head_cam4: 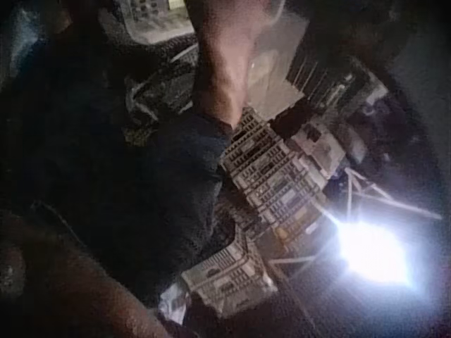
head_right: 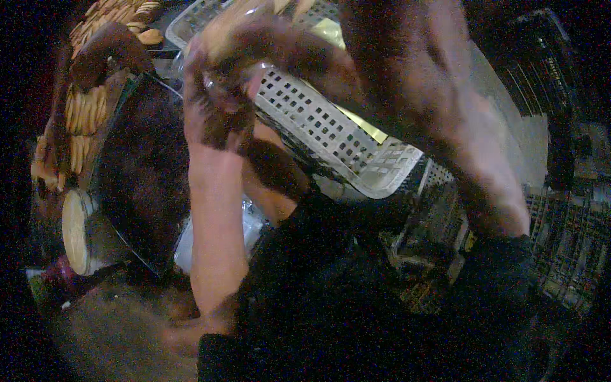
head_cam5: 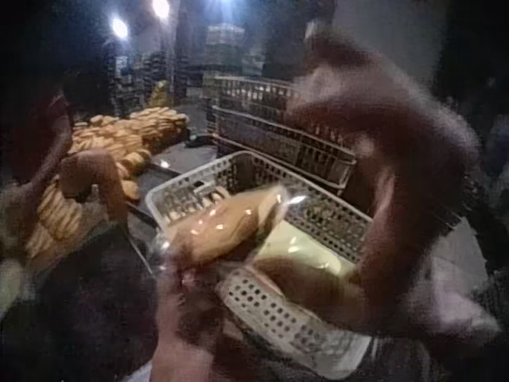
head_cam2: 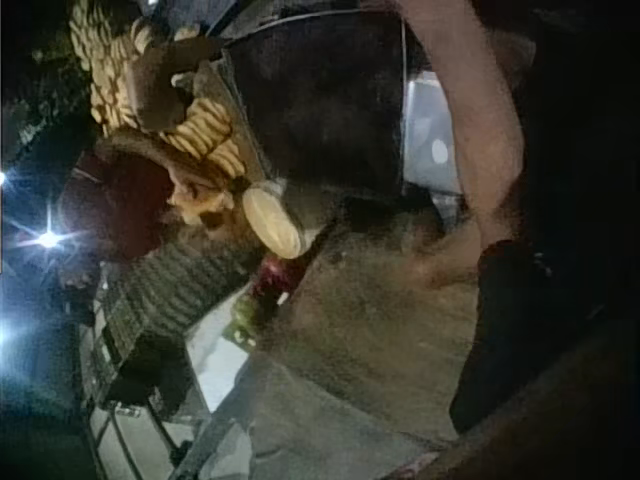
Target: The person sits on the floor and repeatedly picks up small bread rolls, places them into clear plastic bags, and arranges the packaged rolls into a yellow basket. The process is continuous and repetitive, with the person handling each roll individually.
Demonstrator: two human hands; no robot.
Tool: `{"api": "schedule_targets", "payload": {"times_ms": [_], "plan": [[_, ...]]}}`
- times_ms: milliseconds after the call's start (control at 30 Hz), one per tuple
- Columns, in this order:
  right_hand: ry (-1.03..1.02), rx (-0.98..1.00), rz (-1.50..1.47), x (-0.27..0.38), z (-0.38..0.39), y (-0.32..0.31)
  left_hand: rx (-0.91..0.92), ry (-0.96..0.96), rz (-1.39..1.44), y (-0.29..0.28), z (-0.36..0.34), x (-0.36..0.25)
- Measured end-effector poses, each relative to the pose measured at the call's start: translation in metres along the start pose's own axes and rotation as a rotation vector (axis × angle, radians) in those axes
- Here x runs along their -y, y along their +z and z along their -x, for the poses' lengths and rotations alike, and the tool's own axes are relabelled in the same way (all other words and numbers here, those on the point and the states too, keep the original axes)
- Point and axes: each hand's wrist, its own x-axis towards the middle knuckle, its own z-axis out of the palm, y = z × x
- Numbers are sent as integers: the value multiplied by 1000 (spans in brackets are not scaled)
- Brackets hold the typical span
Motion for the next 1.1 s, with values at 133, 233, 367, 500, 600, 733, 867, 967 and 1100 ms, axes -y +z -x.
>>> {"api": "schedule_targets", "payload": {"times_ms": [133,233,367,500,600,733,867,967,1100], "plan": [[0,277,-76,-11,1,23,33,-10,-57,30,-6,3],[460,373,-247,-81,34,90,-162,410,-884,-28,9,0],[726,524,-52,-153,33,192,-360,-425,-1607,-132,88,-64],[763,464,-291,-194,-12,325,-167,-1115,-1894,-189,154,-63],[900,449,-708,-197,-48,364,-115,-1109,-1957,-200,162,-55],[335,379,-701,-158,-98,351,-195,-911,-1624,-193,171,-60],[-110,645,-988,58,-83,162,-458,-187,-1225,-166,184,-47],[-227,696,-1094,143,-26,105,-358,194,-1438,-146,174,-40],[424,583,-1195,154,-15,71,-413,82,-600,-183,167,-39]]}}
